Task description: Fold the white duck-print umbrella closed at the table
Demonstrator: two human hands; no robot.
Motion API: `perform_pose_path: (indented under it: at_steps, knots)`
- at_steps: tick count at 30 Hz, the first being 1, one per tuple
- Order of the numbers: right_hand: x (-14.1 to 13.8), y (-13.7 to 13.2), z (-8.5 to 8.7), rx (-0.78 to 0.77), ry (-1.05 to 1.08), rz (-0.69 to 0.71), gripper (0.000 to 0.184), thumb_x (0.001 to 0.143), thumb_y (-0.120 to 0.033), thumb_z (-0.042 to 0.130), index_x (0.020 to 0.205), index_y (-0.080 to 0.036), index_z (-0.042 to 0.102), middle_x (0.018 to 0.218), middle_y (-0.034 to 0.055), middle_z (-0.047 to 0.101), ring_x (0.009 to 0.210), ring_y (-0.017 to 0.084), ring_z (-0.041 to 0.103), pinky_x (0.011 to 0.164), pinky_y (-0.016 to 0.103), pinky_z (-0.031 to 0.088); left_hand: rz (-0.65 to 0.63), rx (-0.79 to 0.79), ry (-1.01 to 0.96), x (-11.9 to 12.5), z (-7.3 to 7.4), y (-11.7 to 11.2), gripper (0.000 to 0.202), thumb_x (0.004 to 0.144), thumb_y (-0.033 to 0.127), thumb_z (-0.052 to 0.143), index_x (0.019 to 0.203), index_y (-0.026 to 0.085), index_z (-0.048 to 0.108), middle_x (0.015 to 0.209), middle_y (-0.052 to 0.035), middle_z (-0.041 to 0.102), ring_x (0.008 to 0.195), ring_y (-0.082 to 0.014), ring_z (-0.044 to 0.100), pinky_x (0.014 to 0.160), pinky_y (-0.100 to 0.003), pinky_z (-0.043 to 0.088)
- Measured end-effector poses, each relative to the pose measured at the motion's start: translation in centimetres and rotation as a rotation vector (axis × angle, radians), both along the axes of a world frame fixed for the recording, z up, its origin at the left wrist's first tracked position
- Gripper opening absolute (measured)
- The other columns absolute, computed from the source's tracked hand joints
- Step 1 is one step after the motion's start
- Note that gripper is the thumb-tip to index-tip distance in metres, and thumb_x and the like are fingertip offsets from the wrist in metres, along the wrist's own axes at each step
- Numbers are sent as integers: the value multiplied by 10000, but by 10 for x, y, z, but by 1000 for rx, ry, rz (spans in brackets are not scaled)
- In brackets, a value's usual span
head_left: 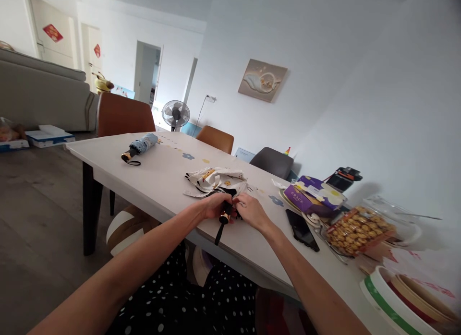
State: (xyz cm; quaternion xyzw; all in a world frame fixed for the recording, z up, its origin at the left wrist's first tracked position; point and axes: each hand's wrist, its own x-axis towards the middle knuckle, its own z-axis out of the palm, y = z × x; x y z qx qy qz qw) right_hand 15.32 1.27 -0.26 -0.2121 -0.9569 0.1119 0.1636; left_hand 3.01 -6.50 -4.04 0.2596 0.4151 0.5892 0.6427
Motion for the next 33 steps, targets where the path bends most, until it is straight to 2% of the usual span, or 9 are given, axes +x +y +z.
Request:
perform_pose_path:
  at_steps: [3, 7, 12, 17, 21, 24, 28, 30, 33]
  knots:
    - [5, 1, -4, -91, 28, 16, 303, 716, -89, 355, 796, -195, 627, 844, 28, 647, 812, 180, 582, 741, 284, 414, 41, -69, 127, 0, 5, 5, 94, 669, 91, 571, 757, 102, 539, 629, -64, 588, 576, -180, 598, 508, -326, 523]
    - [9, 7, -8, -226, 135, -2, 273, 710, -82, 330, 844, -192, 541, 851, 23, 652, 817, 171, 600, 767, 299, 429, 141, -77, 344, 8, 6, 10, 130, 645, 54, 625, 664, 118, 512, 482, -22, 520, 427, -144, 517, 401, -258, 435]
    - [7, 17, -14, -370, 238, 4, 221, 720, -107, 339, 889, -197, 450, 895, 36, 652, 878, 164, 618, 840, 333, 436, 270, -74, 409, 16, 4, 13, 222, 654, 125, 699, 646, 161, 481, 443, 21, 460, 359, -98, 425, 348, -220, 343]
    - [7, 22, -9, -518, 331, 13, 201, 717, -142, 376, 908, -187, 419, 913, 56, 637, 782, 165, 650, 788, 341, 472, 192, -76, 395, 9, 1, 5, 165, 704, 161, 649, 675, 173, 487, 451, 11, 472, 346, -109, 431, 338, -230, 345]
    - [10, 20, 13, -360, 355, -44, 191, 730, -182, 400, 897, -181, 493, 914, 53, 642, 813, 172, 637, 795, 327, 456, 29, -12, 272, 1, -2, -17, 191, 703, 245, 663, 695, 161, 492, 573, -18, 554, 398, -113, 498, 355, -226, 382]
    - [9, 22, 30, -229, 166, -41, 217, 728, -180, 381, 819, -183, 578, 833, 36, 652, 780, 174, 611, 738, 298, 447, -18, 30, 227, 1, -5, -29, 264, 681, 315, 696, 694, 155, 486, 606, -12, 564, 419, -105, 507, 364, -221, 404]
    - [-2, 41, 42, -12, -30, -195, 229, 714, -161, 400, 752, -195, 622, 812, 36, 663, 759, 193, 589, 679, 288, 419, -37, 41, 205, 4, -5, -33, 297, 669, 339, 712, 702, 159, 479, 622, -4, 566, 428, -99, 507, 360, -210, 400]
    - [-13, 58, 44, 27, -111, -217, 249, 706, -149, 419, 786, -198, 649, 879, 46, 673, 807, 215, 596, 690, 294, 418, -42, 42, 191, 5, -4, -34, 294, 670, 338, 714, 709, 159, 485, 631, -2, 566, 434, -94, 506, 366, -204, 401]
    - [-31, 84, 41, 64, -100, -222, 370, 718, -133, 436, 1020, -184, 643, 1124, 88, 626, 1000, 264, 573, 817, 340, 416, -47, 35, 215, 5, -2, -37, 289, 682, 350, 705, 692, 158, 489, 603, 1, 550, 417, -90, 493, 353, -199, 385]
